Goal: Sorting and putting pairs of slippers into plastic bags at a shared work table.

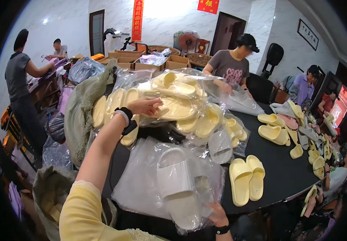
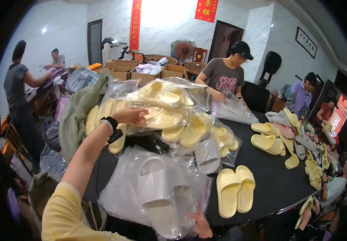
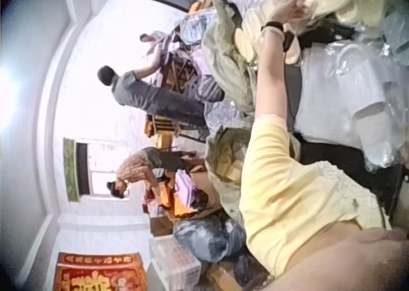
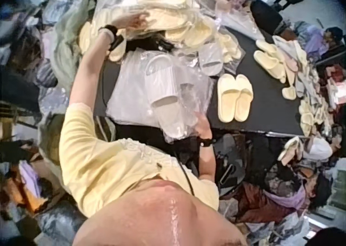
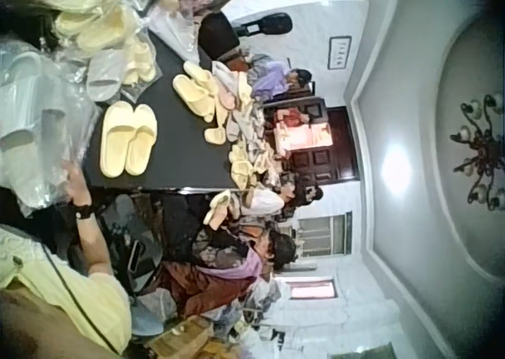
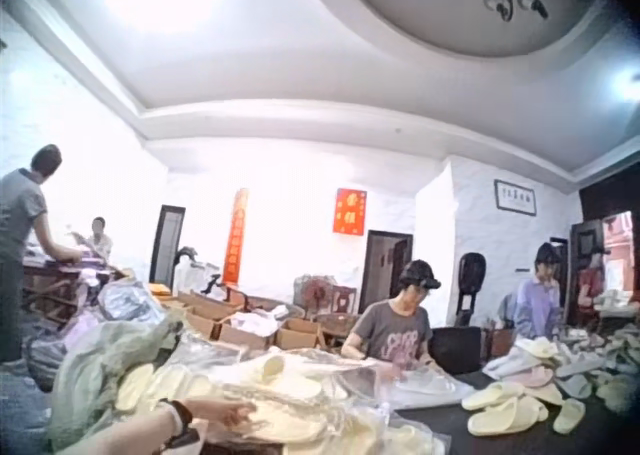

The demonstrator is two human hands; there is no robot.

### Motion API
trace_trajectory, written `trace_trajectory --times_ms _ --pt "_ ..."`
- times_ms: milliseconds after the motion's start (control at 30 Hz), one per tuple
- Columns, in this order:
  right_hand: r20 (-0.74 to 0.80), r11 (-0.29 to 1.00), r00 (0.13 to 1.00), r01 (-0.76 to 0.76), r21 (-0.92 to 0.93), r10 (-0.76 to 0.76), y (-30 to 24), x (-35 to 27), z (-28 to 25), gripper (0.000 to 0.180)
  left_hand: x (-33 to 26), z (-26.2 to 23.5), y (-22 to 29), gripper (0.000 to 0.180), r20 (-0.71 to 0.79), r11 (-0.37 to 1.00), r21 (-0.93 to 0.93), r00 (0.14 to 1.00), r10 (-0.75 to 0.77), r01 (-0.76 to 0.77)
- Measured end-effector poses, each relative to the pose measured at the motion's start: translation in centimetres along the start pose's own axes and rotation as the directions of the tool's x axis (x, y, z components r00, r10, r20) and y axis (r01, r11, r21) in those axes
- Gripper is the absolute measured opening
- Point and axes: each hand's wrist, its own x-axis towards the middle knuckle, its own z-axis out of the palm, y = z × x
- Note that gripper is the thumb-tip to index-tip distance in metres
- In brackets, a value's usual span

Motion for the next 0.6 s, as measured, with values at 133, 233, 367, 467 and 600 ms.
trace_trajectory --times_ms 133,233,367,467,600 --pt "-0.18 0.86 0.938 -0.18 0.477 0.296 -4.1 0.2 3.9 0.031 -5.2 0.0 -3.1 0.044 0.084 0.947 0.287 0.981 -0.175 0.144" --pt "-0.263 0.977 0.959 0.054 -0.207 -0.109 -5.0 -0.8 4.9 0.026 -9.6 5.4 -7.3 0.049 0.017 0.865 0.502 1.0 -0.004 -0.005" --pt "-0.24 0.739 0.953 -0.028 -0.673 -0.183 -4.6 -1.3 3.3 0.034 -18.7 11.0 -13.0 0.053 -0.268 0.467 0.882 0.889 0.371 0.071" --pt "-0.313 0.978 0.943 0.051 -0.204 -0.115 -3.3 -1.8 2.8 0.049 -23.4 13.6 -15.5 0.068 -0.496 0.457 0.808 0.848 0.186 0.372" --pt "-0.396 0.997 0.915 0.066 -0.044 -0.078 -1.8 -2.1 0.7 0.058 -26.8 16.2 -18.1 0.07 -0.565 0.495 0.777 0.778 0.276 0.389"
